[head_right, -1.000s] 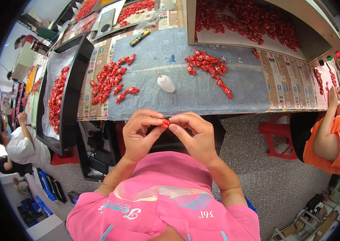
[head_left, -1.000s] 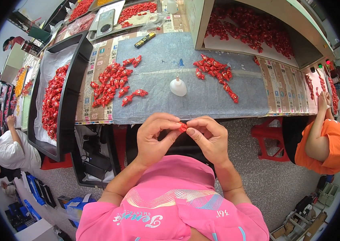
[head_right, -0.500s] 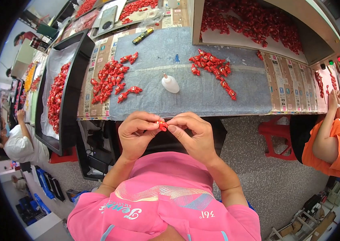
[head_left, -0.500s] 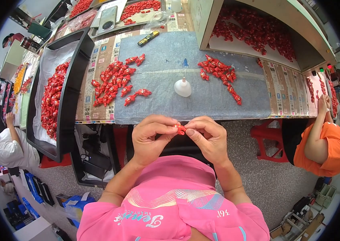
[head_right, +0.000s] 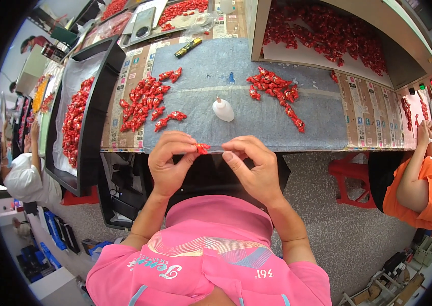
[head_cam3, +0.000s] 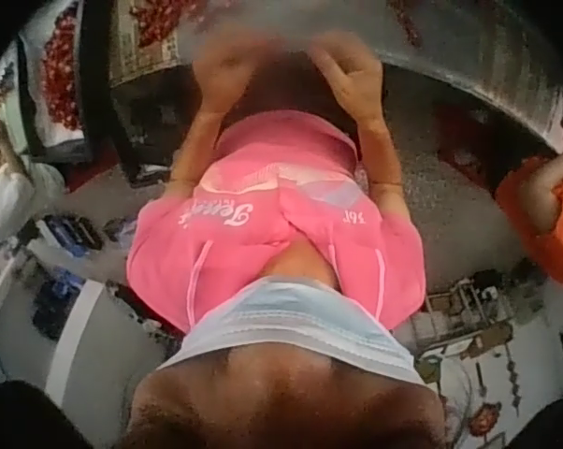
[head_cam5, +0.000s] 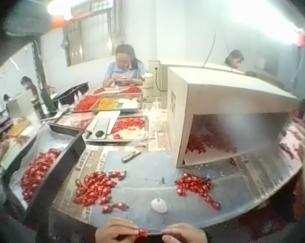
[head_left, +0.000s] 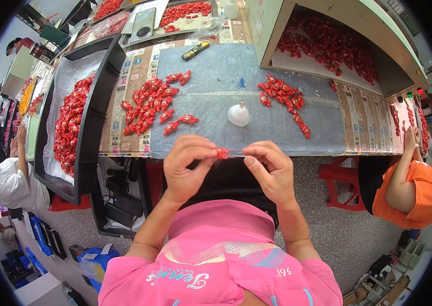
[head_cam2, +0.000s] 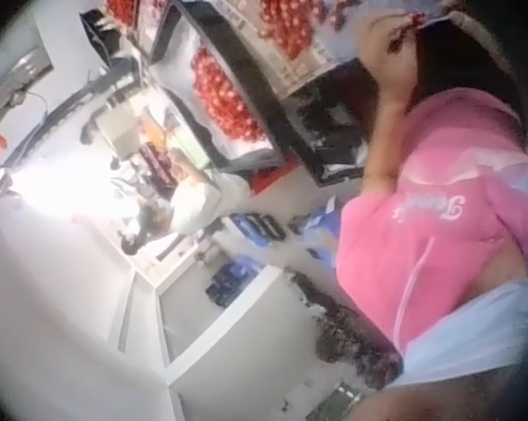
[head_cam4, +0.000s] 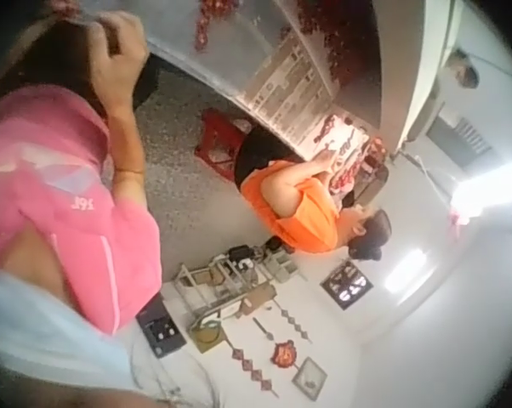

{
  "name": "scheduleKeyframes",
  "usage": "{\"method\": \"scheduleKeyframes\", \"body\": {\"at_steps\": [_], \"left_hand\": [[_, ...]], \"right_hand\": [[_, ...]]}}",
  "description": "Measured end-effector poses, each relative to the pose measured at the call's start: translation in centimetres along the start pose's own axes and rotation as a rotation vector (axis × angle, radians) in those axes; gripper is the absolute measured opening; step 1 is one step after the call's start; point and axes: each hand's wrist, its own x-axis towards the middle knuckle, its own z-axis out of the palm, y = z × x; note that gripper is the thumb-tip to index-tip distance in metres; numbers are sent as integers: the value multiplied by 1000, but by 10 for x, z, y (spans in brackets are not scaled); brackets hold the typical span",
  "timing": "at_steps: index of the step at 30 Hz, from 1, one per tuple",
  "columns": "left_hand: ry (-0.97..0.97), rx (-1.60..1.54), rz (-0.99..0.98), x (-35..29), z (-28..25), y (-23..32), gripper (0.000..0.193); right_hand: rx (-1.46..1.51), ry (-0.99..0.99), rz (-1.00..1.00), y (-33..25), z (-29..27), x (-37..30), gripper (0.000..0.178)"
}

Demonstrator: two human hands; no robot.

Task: The person assembles small toy pieces by applying glue onto them with a squeeze bottle, pressing parts together by hand, and placing the assembled components onto the table.

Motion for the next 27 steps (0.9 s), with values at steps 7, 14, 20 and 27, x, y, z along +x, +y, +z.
{"method": "scheduleKeyframes", "body": {"at_steps": [7, 14, 20, 27], "left_hand": [[72, 377, 116, 11, -17, -32, 23], [114, 524, 107, 15, -18, -32, 20], [130, 546, 131, 12, -18, -30, 19], [152, 536, 148, 6, -9, -5, 20]], "right_hand": [[-45, 95, 20, 2, -17, -2, 11], [-83, 173, 1, 7, -37, -1, 11], [-97, 298, 18, 12, -62, 0, 10], [-765, 449, -103, 18, -101, 10, 24]]}}
